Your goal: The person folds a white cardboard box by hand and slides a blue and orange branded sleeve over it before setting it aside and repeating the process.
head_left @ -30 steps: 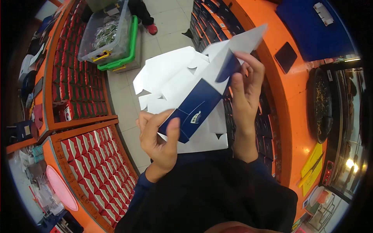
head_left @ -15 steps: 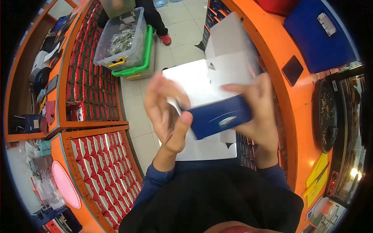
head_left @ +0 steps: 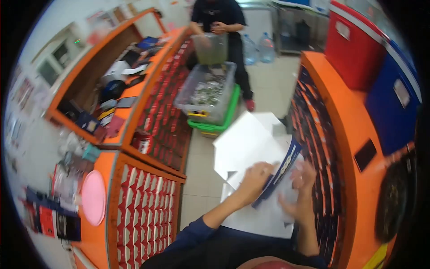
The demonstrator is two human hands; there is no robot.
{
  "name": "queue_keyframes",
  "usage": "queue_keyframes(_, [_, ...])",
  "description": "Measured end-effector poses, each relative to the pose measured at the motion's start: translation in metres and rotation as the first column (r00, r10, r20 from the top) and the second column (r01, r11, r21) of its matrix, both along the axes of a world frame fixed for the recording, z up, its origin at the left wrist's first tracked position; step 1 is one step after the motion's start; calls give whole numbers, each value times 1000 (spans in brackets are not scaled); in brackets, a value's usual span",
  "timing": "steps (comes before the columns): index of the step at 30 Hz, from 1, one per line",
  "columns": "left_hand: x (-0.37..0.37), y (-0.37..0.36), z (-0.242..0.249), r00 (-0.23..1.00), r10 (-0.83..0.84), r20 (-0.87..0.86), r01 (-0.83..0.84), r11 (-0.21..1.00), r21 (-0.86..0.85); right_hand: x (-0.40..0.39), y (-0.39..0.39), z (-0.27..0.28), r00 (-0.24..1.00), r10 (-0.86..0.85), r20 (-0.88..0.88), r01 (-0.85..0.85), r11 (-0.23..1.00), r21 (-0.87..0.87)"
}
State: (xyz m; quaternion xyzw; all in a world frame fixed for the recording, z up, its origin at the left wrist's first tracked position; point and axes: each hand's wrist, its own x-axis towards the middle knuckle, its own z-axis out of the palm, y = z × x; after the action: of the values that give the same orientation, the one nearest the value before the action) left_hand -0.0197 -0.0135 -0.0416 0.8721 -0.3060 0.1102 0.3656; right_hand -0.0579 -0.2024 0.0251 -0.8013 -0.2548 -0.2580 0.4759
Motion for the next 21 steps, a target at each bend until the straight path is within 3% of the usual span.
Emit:
queue_keyframes(2, [-15,-2,17,933,-34,-359,-41,979,-198,-13,17,27,985,107,-134,-148,927,-345])
queue_keyframes(4, [-26,7,36,950,-142,-278,81,972,-218,-14,25,22,993,98,-66,-114,939,-324])
queue_keyframes(5, [-26,10,28,979,-141,-147,129,988,-90,-14,20,17,990,106,-97,-132,936,-327])
queue_keyframes(6, [-22,15,30,982,-133,-136,121,989,-89,-13,17,16,985,110,-130,-148,931,-333])
queue_keyframes(8, [-19,26,37,810,-247,-532,167,967,-194,-10,11,21,986,116,-120,-149,934,-324])
queue_keyframes(10, [-21,28,40,836,-208,-507,90,965,-248,-8,2,23,995,40,-92,-64,961,-269])
queue_keyframes(11, [-22,29,44,806,-204,-555,44,957,-287,-14,1,29,983,-44,-176,13,985,-172])
queue_keyframes(12, [-24,30,47,779,-191,-597,-17,945,-326,-16,-1,31,987,-13,-161,-15,985,-171])
queue_keyframes(14, [-24,25,47,844,-216,-492,33,935,-353,-14,-7,25,963,-132,-236,159,982,99])
queue_keyframes(16, [-28,20,60,858,-269,-438,77,910,-407,-6,-39,-7,997,-54,-56,36,960,-279])
queue_keyframes(17, [-27,16,52,930,-283,-235,149,875,-461,3,-64,-34,994,102,39,-82,934,-349])
queue_keyframes(18, [-25,11,48,934,-314,-171,198,853,-484,28,-75,-47,954,271,130,-195,886,-422])
queue_keyframes(19, [-26,13,49,929,-353,-114,254,830,-497,47,-57,-29,904,401,147,-306,849,-430])
queue_keyframes(20, [-31,18,53,962,-252,-102,169,848,-503,43,-44,-2,909,413,54,-359,842,-402])
queue_keyframes(21, [-36,19,55,953,-271,-136,170,849,-501,25,-37,26,921,387,-51,-376,845,-381])
